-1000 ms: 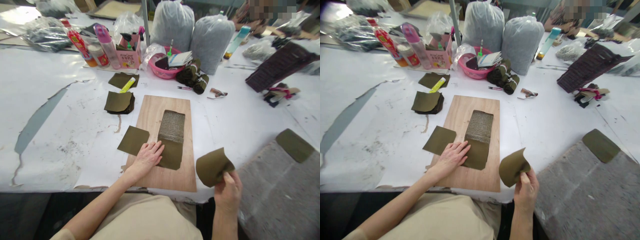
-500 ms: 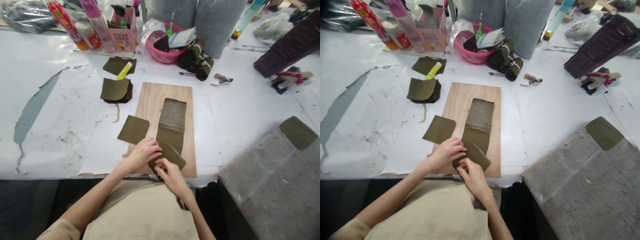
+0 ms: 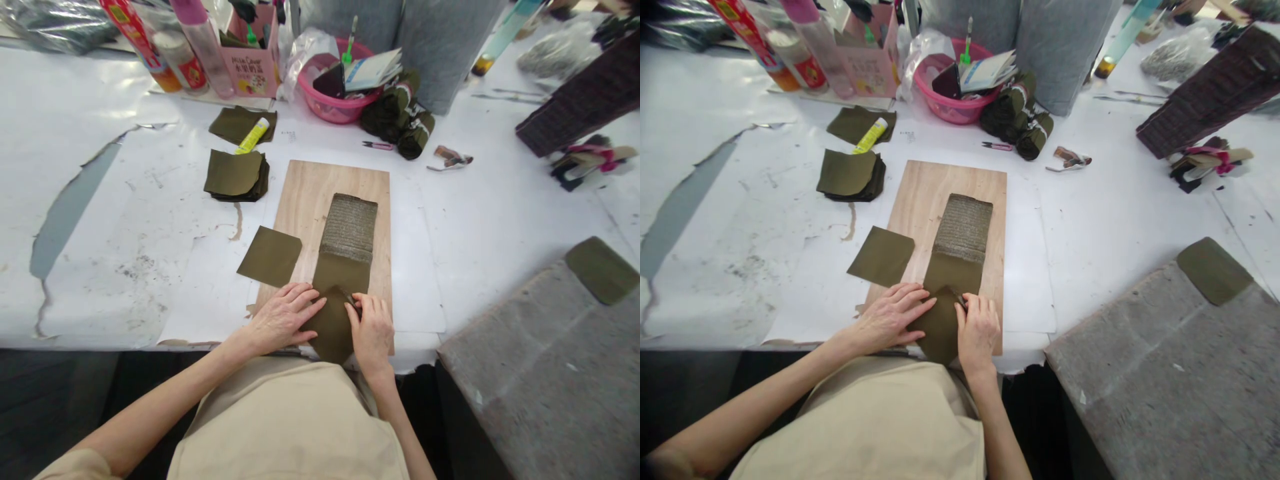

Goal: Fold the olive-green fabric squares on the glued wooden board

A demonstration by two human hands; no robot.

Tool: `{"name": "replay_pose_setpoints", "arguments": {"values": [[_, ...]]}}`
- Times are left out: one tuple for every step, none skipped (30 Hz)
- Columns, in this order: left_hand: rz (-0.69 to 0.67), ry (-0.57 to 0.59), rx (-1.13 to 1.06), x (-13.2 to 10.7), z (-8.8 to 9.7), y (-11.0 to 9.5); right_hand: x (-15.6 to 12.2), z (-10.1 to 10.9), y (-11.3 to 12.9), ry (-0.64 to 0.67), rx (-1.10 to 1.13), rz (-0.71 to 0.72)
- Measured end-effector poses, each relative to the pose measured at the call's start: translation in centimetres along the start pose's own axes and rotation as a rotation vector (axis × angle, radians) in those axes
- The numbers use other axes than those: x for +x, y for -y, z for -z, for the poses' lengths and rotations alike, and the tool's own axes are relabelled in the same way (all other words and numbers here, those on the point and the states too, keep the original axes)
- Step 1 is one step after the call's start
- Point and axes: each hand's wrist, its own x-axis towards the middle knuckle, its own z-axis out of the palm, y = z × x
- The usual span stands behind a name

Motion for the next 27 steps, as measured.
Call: {"name": "replay_pose_setpoints", "arguments": {"values": [[-0.005, 0.005, -0.002, 0.0, 0.1, 0.1, 0.1, 0.0, 0.0, 0.009, 0.015, -0.005], [-0.009, 0.005, 0.001, 0.0, 0.3, 0.2, 0.2, 0.1, -0.1, 0.017, 0.026, -0.009], [-0.013, -0.004, 0.010, 0.1, 0.4, 0.2, 0.2, 0.2, -0.1, 0.023, 0.035, -0.013], [-0.017, -0.025, 0.023, 0.3, 0.4, 0.2, 0.3, 0.3, -0.2, 0.030, 0.042, -0.016], [-0.022, -0.057, 0.036, 0.6, 0.5, 0.2, 0.4, 0.4, -0.2, 0.038, 0.052, -0.018], [-0.029, -0.097, 0.048, 0.9, 0.5, 0.1, 0.4, 0.6, -0.2, 0.046, 0.064, -0.019], [-0.040, -0.137, 0.056, 1.3, 0.5, -0.1, 0.5, 0.6, -0.2, 0.053, 0.076, -0.020], [-0.056, -0.169, 0.061, 1.8, 0.4, -0.2, 0.5, 0.7, -0.2, 0.059, 0.085, -0.020], [-0.074, -0.186, 0.066, 2.4, 0.3, -0.3, 0.5, 0.7, -0.2, 0.063, 0.090, -0.017], [-0.091, -0.187, 0.071, 2.9, 0.1, -0.5, 0.5, 0.7, -0.3, 0.063, 0.092, -0.010], [-0.104, -0.176, 0.081, 3.4, -0.1, -0.5, 0.5, 0.7, -0.3, 0.059, 0.091, -0.002], [-0.110, -0.161, 0.093, 3.8, -0.3, -0.6, 0.5, 0.6, -0.4, 0.053, 0.092, 0.008], [-0.110, -0.143, 0.105, 4.2, -0.5, -0.6, 0.4, 0.5, -0.4, 0.045, 0.097, 0.019], [-0.107, -0.128, 0.116, 4.4, -0.7, -0.6, 0.4, 0.5, -0.5, 0.040, 0.106, 0.031], [-0.101, -0.115, 0.126, 4.6, -0.9, -0.6, 0.3, 0.4, -0.6, 0.034, 0.116, 0.043], [-0.095, -0.103, 0.134, 4.8, -1.0, -0.6, 0.2, 0.3, -0.8, 0.028, 0.126, 0.055], [-0.090, -0.095, 0.140, 4.9, -1.2, -0.6, 0.2, 0.2, -0.9, 0.024, 0.134, 0.067], [-0.087, -0.087, 0.144, 4.9, -1.3, -0.6, 0.1, 0.1, -0.9, 0.019, 0.140, 0.078], [-0.084, -0.080, 0.147, 4.9, -1.3, -0.6, 0.1, 0.1, -1.0, 0.016, 0.143, 0.085], [-0.081, -0.075, 0.148, 4.9, -1.4, -0.6, 0.0, 0.0, -1.1, 0.013, 0.145, 0.091], [-0.077, -0.073, 0.147, 5.0, -1.4, -0.6, 0.0, 0.0, -1.2, 0.009, 0.146, 0.095], [-0.073, -0.073, 0.143, 5.0, -1.4, -0.6, 0.0, -0.1, -1.3, 0.005, 0.147, 0.100], [-0.068, -0.077, 0.138, 5.0, -1.4, -0.7, 0.0, -0.1, -1.3, 0.000, 0.149, 0.106], [-0.065, -0.084, 0.133, 5.0, -1.4, -0.7, -0.1, -0.2, -1.4, -0.003, 0.152, 0.111], [-0.065, -0.093, 0.130, 5.0, -1.5, -0.7, -0.1, -0.2, -1.5, -0.005, 0.156, 0.117], [-0.066, -0.103, 0.128, 5.0, -1.5, -0.7, -0.1, -0.2, -1.5, -0.006, 0.159, 0.122], [-0.070, -0.113, 0.126, 5.0, -1.6, -0.7, -0.1, -0.3, -1.6, -0.005, 0.162, 0.125]]}}
